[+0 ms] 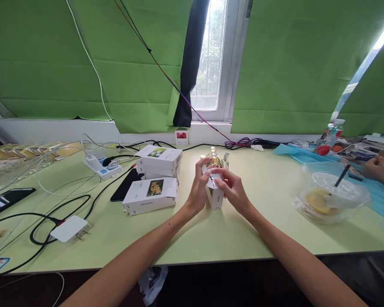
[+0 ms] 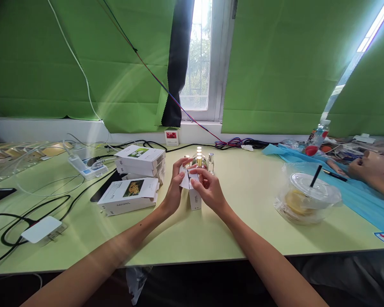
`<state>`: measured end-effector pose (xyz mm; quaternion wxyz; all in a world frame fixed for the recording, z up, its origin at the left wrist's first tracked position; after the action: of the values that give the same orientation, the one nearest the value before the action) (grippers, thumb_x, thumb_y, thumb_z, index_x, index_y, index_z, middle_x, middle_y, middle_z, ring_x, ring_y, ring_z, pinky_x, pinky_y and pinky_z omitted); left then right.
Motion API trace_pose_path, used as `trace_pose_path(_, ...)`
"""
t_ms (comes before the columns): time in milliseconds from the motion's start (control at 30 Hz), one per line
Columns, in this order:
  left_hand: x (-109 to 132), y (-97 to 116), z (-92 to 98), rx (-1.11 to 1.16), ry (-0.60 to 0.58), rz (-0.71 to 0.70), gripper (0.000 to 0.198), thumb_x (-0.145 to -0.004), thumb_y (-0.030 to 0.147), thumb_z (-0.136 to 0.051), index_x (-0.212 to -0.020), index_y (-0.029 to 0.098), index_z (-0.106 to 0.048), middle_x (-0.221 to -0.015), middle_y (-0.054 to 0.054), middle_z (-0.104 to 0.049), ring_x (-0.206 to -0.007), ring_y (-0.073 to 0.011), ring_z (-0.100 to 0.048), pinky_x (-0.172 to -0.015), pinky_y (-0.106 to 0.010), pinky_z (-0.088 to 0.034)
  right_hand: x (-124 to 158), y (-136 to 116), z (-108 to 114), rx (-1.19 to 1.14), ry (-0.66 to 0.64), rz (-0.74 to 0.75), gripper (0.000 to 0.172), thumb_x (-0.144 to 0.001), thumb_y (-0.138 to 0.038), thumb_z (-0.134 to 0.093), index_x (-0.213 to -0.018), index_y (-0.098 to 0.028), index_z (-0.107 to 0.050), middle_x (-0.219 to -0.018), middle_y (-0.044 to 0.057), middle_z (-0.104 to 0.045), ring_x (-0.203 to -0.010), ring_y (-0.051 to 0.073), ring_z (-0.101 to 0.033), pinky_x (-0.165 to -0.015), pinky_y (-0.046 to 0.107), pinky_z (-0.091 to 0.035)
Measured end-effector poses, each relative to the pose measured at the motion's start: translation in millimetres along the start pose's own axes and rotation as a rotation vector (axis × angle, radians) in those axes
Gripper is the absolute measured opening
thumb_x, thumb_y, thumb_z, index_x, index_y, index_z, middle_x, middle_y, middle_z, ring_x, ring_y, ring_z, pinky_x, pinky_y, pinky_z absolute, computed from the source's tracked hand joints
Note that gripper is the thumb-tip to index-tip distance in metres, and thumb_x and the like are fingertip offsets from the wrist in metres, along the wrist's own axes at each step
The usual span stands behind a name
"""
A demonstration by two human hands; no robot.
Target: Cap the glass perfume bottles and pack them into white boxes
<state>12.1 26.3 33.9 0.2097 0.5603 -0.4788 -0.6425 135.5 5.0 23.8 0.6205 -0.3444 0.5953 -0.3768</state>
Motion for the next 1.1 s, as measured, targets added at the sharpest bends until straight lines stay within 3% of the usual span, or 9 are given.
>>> trace_pose_path(300,1.4,0.8,-1.7,0.007,0.021,0.016,0.049,-0.094,0.049,-0.048,-0.137,0.029,-0.032,-0.147,-0.010,-0.047,-0.133,-0.0263,-0.052,-0.111,-0.048,-0.043,-0.2,-3.8,-1.2,0.036,0.000,0.014,0.032,-0.087,-0.043,-0.063,-0.108,-0.020,-0.068,-0.068,-0.006,-0.033,-0.059,0.011,-0.037,-0.053,0.025,-0.033)
trace_pose_path(567,0.4,8.7,-0.2,-0.218,-0.033,-0.031,0.037,-0.096,0.049,-0.041,-0.124,0.026,-0.047,-0.127,-0.007,-0.058,-0.124,-0.0262,-0.054,-0.105,-0.045,-0.045,0.7,-3.3,-1.1,0.056,-0.002,0.008,0.033,-0.088,-0.045,-0.062,-0.109,-0.020,-0.068,-0.067,-0.006,-0.035,-0.056,0.010,-0.037,-0.051,0.025,-0.032)
trace_pose_path(900,0.9,13.1,0.0,-0.348,-0.083,-0.116,0.039,-0.098,0.046,-0.042,-0.132,0.028,-0.051,-0.135,-0.008,-0.054,-0.125,-0.0265,-0.052,-0.108,-0.045,-0.043,-0.4,-2.6,-2.8,0.044,0.011,0.010,0.037,-0.086,-0.050,-0.062,-0.106,-0.019,-0.066,-0.067,-0.006,-0.037,-0.058,0.011,-0.038,-0.053,0.025,-0.037)
trace_pose_path(1100,-0.3,15.0,-1.8,-0.383,-0.099,-0.203,0.031,-0.098,0.043,-0.047,-0.122,0.026,-0.057,-0.125,-0.008,-0.056,-0.120,-0.0242,-0.054,-0.105,-0.042,-0.045,-0.8,0.7,-4.2,-0.012,-0.001,-0.004,0.037,-0.086,-0.047,-0.064,-0.109,-0.019,-0.063,-0.077,-0.001,-0.052,-0.063,0.012,-0.046,-0.058,0.027,-0.044)
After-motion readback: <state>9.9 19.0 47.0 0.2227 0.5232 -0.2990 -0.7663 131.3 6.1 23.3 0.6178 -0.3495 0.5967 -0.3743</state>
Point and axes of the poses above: each hand's wrist, its own x-axis away from the middle knuckle, its own z-axis out of the back of the hand, y = z × x, the point moved 4 cm from there along -x, towards the middle knuckle
